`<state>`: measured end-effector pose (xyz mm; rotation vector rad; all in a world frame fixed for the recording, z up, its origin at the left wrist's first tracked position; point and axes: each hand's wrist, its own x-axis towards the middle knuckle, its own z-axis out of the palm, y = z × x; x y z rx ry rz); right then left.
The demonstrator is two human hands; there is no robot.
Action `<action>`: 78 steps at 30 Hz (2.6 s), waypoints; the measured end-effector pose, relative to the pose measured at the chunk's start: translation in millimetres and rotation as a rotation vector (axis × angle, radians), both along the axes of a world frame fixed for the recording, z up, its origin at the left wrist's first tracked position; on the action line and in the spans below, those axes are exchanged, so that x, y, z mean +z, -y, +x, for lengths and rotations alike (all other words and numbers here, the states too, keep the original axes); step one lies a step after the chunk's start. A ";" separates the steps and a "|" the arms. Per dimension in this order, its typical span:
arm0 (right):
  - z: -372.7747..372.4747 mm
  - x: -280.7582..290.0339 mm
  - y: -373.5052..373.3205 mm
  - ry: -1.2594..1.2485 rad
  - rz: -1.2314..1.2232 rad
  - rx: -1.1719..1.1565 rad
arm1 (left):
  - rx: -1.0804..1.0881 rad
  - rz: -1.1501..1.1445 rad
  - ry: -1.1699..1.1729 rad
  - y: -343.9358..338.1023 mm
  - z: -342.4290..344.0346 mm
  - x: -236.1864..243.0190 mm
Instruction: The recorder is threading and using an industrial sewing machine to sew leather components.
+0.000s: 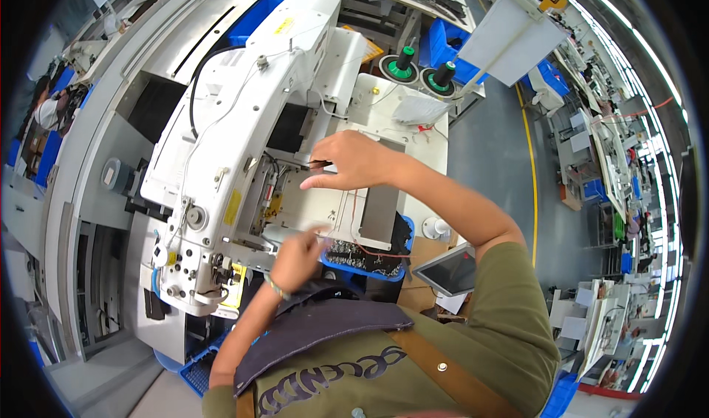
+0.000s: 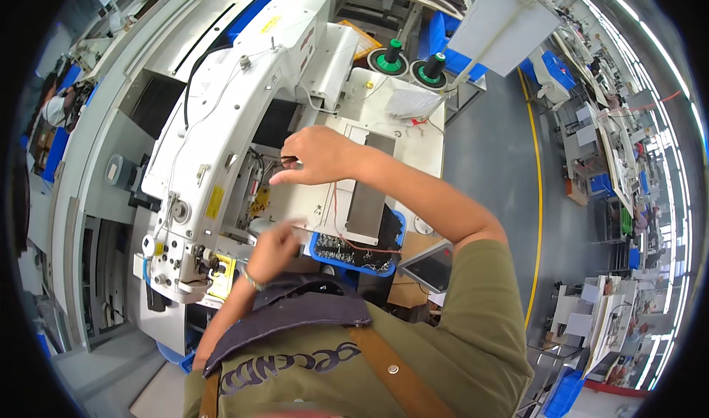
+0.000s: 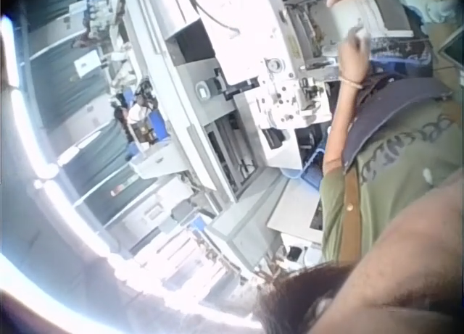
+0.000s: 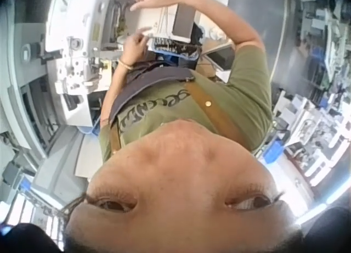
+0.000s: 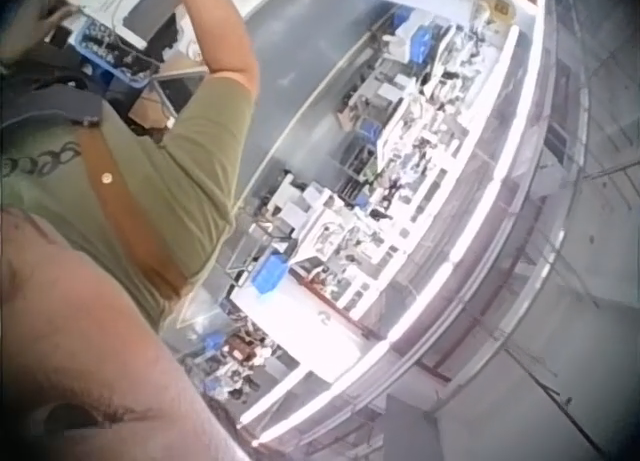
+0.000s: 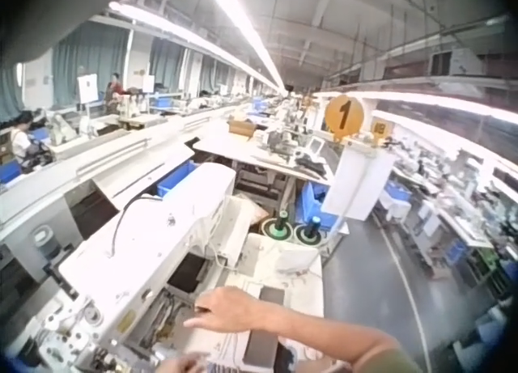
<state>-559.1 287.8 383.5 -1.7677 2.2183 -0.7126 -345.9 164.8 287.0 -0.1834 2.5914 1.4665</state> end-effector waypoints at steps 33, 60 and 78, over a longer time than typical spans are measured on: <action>-53.7 5.2 28.3 0.587 -0.117 -0.325 | 0.643 0.689 -0.300 42.1 -136.0 76.3; -106.7 -0.4 43.1 0.444 -0.323 -0.442 | 0.656 0.732 -0.296 70.9 -212.8 90.5; -198.8 -32.6 80.5 0.782 -0.635 -0.802 | 0.669 0.064 -0.477 82.7 -273.9 72.8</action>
